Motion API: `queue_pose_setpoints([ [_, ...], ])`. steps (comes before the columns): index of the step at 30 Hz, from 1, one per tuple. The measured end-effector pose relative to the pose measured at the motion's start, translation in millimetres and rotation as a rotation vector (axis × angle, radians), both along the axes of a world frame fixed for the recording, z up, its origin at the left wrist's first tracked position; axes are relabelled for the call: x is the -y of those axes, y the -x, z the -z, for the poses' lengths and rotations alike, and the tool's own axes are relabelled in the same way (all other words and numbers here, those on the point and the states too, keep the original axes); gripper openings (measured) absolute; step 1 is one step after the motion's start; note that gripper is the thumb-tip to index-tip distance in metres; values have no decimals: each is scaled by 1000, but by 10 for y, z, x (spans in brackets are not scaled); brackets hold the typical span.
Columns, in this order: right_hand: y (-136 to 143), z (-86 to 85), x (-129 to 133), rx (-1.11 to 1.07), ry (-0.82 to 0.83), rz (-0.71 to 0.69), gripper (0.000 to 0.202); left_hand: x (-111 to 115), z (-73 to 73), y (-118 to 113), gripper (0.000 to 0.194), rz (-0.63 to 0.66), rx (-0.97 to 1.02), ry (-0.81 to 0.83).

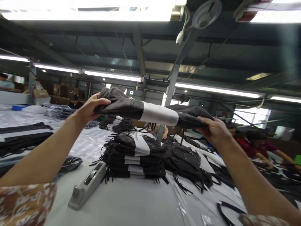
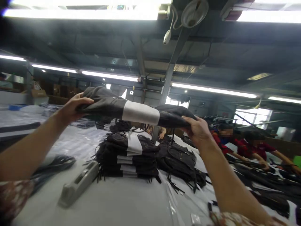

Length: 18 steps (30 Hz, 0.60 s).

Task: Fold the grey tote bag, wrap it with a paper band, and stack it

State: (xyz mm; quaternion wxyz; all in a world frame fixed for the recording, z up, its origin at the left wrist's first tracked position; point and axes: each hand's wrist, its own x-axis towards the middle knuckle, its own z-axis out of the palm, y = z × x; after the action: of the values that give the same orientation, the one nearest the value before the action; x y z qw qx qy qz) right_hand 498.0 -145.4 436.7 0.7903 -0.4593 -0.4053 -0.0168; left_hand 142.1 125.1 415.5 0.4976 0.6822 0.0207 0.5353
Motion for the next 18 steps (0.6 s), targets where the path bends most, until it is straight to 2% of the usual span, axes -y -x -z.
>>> queue_pose_setpoints([
  [2,-269,171,-417,-70,12,-19,32,-306,74,-270,63,9,-23,8],
  [4,-515,429,-826,-148,36,9,47,-623,284,-561,69,-27,-50,26],
  [6,-720,764,-1193,-240,100,73,54,-917,611,-857,72,-104,-99,81],
  [9,-937,1396,-1596,-342,206,110,47,-1254,1228,-1246,68,-253,-250,209],
  [12,-1054,2083,-1801,-442,356,117,27,-1446,1824,-1480,51,-334,-434,292],
  [14,-1102,2469,-1850,-510,455,132,20,-1516,2116,-1532,41,-384,-552,331],
  [16,-1141,2743,-1851,-557,526,155,21,-1560,2291,-1524,40,-428,-649,339],
  [18,-1166,2910,-1809,-559,561,190,24,-1586,2365,-1498,43,-491,-727,298],
])
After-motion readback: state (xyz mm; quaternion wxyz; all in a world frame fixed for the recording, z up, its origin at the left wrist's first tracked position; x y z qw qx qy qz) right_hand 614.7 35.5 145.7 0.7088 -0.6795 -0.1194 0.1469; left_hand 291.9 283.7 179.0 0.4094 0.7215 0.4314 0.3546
